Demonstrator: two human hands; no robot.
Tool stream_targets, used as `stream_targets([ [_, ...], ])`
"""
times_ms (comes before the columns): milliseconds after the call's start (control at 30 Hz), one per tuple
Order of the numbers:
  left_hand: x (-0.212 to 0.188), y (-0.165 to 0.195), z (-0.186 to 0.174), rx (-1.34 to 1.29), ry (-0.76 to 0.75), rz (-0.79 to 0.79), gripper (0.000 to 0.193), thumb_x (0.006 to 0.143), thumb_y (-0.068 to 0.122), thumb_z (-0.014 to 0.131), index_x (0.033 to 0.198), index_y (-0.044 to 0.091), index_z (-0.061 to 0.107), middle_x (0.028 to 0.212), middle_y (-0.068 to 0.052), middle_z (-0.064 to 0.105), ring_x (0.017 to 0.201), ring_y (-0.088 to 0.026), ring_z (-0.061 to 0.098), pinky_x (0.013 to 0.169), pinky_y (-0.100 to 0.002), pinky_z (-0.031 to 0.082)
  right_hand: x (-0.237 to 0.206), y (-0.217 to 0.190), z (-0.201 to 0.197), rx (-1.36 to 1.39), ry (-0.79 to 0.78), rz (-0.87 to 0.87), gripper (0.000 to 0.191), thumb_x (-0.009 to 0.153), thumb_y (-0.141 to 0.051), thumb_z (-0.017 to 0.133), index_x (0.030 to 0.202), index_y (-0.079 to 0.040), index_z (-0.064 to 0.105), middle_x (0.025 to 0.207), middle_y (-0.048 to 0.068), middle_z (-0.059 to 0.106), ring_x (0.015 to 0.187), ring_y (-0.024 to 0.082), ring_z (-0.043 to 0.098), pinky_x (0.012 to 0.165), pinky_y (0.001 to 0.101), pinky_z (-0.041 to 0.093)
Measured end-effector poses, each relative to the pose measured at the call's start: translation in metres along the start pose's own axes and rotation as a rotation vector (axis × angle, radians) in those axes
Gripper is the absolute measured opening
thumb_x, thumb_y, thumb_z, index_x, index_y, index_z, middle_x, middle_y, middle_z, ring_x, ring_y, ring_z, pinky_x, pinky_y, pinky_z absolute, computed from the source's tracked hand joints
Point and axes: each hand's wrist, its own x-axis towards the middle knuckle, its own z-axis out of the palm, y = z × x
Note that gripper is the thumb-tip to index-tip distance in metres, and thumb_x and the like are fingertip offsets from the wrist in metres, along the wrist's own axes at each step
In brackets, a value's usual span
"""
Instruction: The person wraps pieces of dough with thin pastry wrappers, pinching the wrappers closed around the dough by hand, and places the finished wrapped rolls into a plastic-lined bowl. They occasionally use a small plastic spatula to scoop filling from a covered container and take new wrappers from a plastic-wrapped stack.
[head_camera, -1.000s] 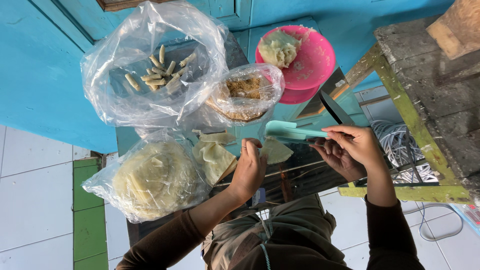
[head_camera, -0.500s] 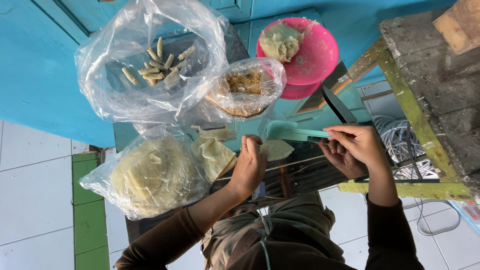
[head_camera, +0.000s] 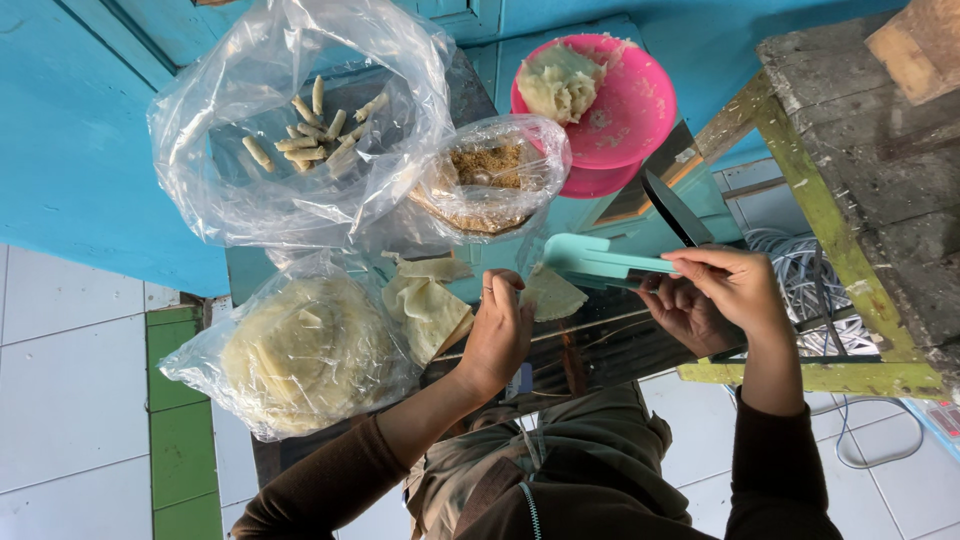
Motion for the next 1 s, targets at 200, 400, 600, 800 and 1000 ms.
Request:
stream_targets([
  [200,0.001,-0.001,-0.001,0.039,-0.005,0.026,0.035,0.092,-0.006,0.06,0.118,-0.007,0.036,0.117,-0.024,0.044,0.104,-0.043,0.049,0.091,-0.046,0.045,-0.003,-0.001,0.011,-0.055,0.1,0.056,0.018,0.099,-0.006,0.069,0.114,0.001,0.077,0.092,0.008,0.077,0.076,0.007,0.066,0.065,0.0208,0.052],
  [400,0.001,-0.002,0.0,0.01,-0.009,-0.007,0.034,0.093,-0.006,0.06,0.118,-0.007,0.036,0.117,-0.024,0.044,0.104,-0.042,0.049,0.091,-0.046,0.045,-0.003,0.001,-0.001,-0.035,0.158,-0.006,0.018,0.102,-0.006,0.07,0.117,0.001,0.076,0.096,0.006,0.074,0.082,0.006,0.063,0.07,0.0196,0.049],
  [600,0.002,-0.002,0.002,0.02,0.009,0.012,0.035,0.091,-0.007,0.059,0.118,-0.007,0.036,0.117,-0.025,0.044,0.105,-0.043,0.049,0.092,-0.047,0.045,0.003,0.005,0.01,0.005,0.025,0.072,0.018,0.1,-0.008,0.068,0.114,0.0,0.077,0.084,0.006,0.075,0.068,0.005,0.064,0.058,0.02,0.049],
  [800,0.002,-0.001,0.001,0.003,-0.018,-0.013,0.034,0.093,-0.007,0.058,0.119,-0.008,0.036,0.118,-0.025,0.043,0.104,-0.043,0.049,0.091,-0.047,0.045,-0.001,0.002,0.005,-0.074,-0.011,0.077,0.02,0.099,-0.009,0.067,0.114,0.001,0.077,0.083,0.007,0.077,0.063,0.006,0.065,0.055,0.0207,0.051],
  [1000,0.002,0.0,0.001,-0.01,-0.009,-0.015,0.033,0.093,-0.007,0.057,0.119,-0.007,0.037,0.118,-0.025,0.043,0.105,-0.043,0.049,0.092,-0.047,0.045,0.002,-0.004,-0.006,0.075,0.005,0.17,0.02,0.101,-0.009,0.067,0.115,0.002,0.077,0.087,0.006,0.076,0.071,0.005,0.065,0.06,0.0204,0.051],
])
